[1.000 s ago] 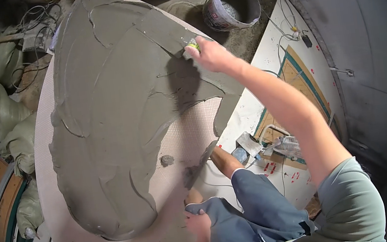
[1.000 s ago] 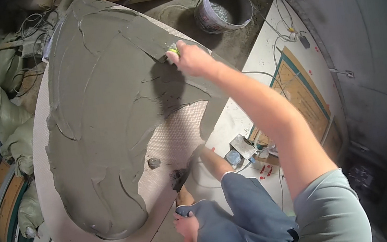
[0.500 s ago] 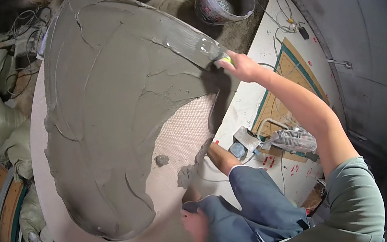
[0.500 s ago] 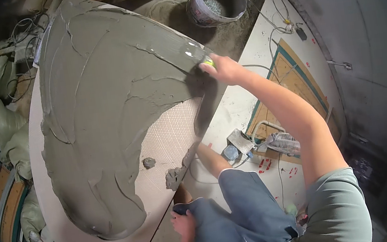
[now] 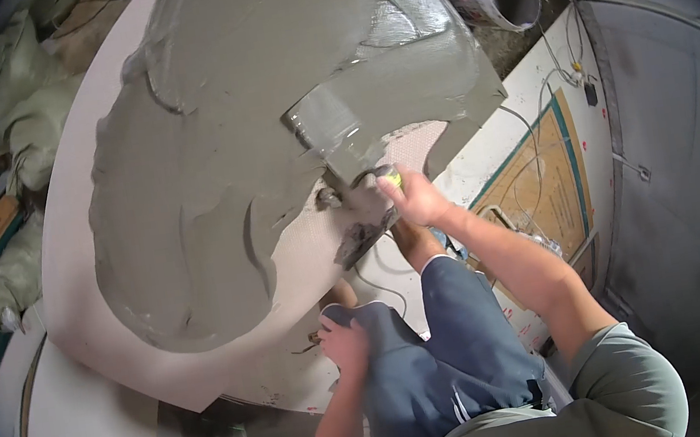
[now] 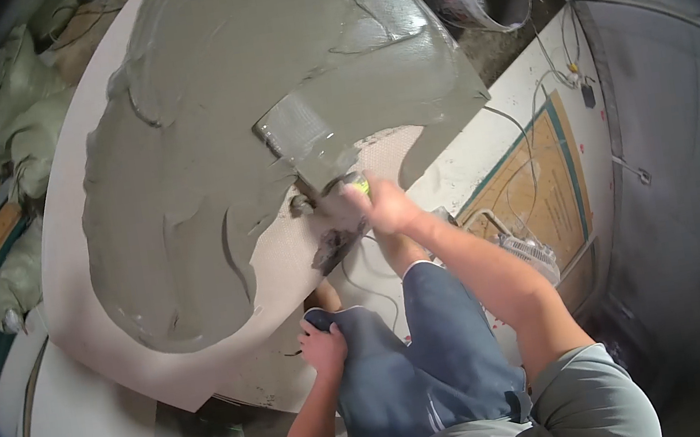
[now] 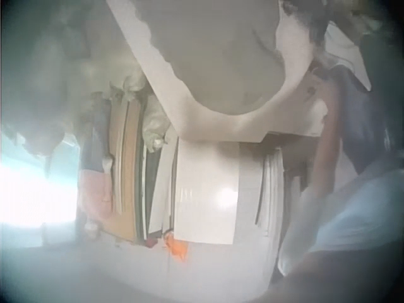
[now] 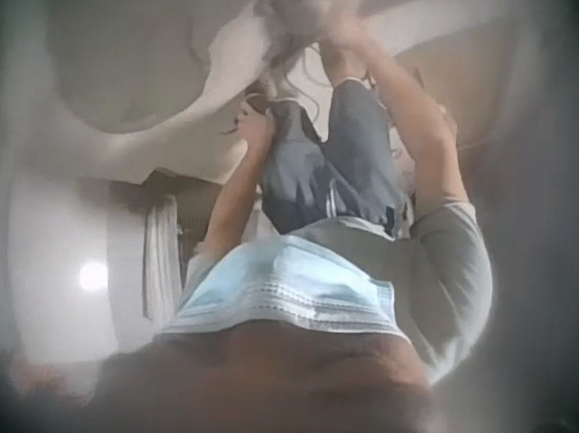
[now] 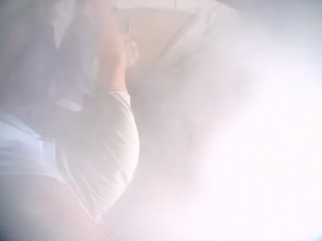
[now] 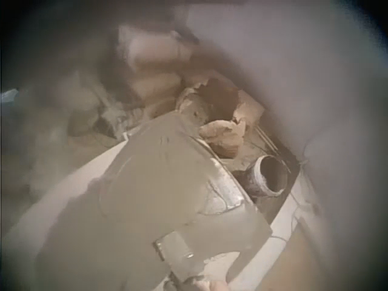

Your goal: The person scoops adhesive from a bucket using a trowel and spreads it evenly across a large tile. The person then smooths the adhesive over the tile surface in preparation for installation.

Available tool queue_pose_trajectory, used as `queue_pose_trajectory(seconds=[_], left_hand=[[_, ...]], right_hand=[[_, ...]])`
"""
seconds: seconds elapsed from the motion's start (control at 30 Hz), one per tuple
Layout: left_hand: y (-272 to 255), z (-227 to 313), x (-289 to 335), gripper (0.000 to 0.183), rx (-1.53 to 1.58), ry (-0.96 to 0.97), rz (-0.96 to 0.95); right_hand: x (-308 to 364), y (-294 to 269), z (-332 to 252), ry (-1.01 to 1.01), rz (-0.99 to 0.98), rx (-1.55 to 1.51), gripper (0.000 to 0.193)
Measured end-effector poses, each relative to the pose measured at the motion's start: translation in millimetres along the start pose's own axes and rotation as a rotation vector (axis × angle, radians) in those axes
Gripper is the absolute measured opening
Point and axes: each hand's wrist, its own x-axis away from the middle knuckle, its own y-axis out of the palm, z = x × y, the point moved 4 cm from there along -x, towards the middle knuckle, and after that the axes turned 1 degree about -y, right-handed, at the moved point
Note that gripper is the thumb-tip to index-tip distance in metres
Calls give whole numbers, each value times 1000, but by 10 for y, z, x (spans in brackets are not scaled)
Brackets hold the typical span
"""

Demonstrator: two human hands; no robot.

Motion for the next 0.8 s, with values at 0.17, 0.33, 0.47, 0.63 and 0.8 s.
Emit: queue_pose_trajectory(seconds=[0.17,0.33,0.47,0.63,0.8], left_hand=[[-17,-172,31,82,66,32,34],[-55,-420,48,80,73,78,86],[177,-788,-135,79,57,250,83],[-42,-821,-100,78,127,112,30],[28,-971,-125,78,99,111,11]], right_hand=[[327,1177,-417,32,-168,-21,64],[856,2355,-553,-14,-250,214,62],[1104,2877,-615,-247,-290,517,51],[957,2263,-120,-54,86,532,48],[765,1021,135,237,444,345,46]])
